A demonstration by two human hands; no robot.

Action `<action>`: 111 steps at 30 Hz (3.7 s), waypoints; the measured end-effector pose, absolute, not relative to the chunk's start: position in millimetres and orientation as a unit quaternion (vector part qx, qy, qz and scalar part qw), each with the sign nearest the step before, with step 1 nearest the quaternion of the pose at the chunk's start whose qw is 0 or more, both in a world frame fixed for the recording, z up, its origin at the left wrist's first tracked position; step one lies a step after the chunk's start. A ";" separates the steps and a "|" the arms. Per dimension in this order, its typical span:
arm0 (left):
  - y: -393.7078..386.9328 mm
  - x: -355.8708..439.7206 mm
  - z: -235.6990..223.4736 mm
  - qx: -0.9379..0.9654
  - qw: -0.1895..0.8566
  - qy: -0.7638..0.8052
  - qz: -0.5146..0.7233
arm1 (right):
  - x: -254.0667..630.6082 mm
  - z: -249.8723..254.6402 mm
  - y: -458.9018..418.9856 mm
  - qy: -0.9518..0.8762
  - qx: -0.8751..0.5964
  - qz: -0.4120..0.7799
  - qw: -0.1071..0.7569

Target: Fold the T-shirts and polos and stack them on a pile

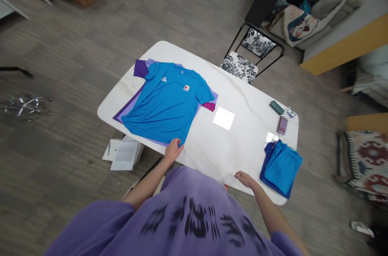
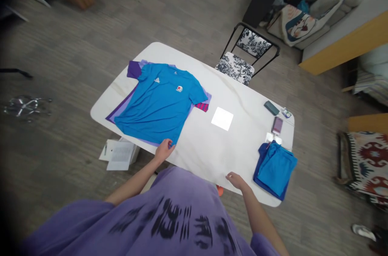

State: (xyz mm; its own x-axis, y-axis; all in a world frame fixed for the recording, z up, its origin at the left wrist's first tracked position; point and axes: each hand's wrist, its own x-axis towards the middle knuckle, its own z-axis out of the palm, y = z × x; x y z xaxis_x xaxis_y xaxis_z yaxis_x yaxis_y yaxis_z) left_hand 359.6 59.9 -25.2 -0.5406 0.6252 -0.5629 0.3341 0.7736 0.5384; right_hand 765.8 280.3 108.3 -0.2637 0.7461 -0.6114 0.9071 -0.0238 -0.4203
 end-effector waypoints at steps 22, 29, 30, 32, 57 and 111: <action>84.3 324.9 -78.5 0.260 0.374 0.889 0.042 | 366.2 -53.9 560.4 0.771 0.529 -0.351 0.042; 84.7 321.5 -79.2 0.238 0.383 0.893 0.020 | 348.2 -95.7 585.3 0.763 0.546 -0.343 0.048; 84.2 320.3 -79.0 0.242 0.387 0.890 0.019 | 349.8 -99.7 586.2 0.763 0.548 -0.340 0.044; 82.4 318.3 -78.4 0.252 0.395 0.883 0.018 | 353.0 -106.1 587.8 0.766 0.547 -0.338 0.023; 76.7 327.7 -72.5 0.275 0.406 0.871 0.037 | 329.8 -91.4 601.4 0.811 0.457 -0.359 -0.061; 265.1 749.1 -84.9 0.529 0.634 0.564 -0.012 | 866.5 -126.1 735.5 0.760 0.556 -0.334 -0.046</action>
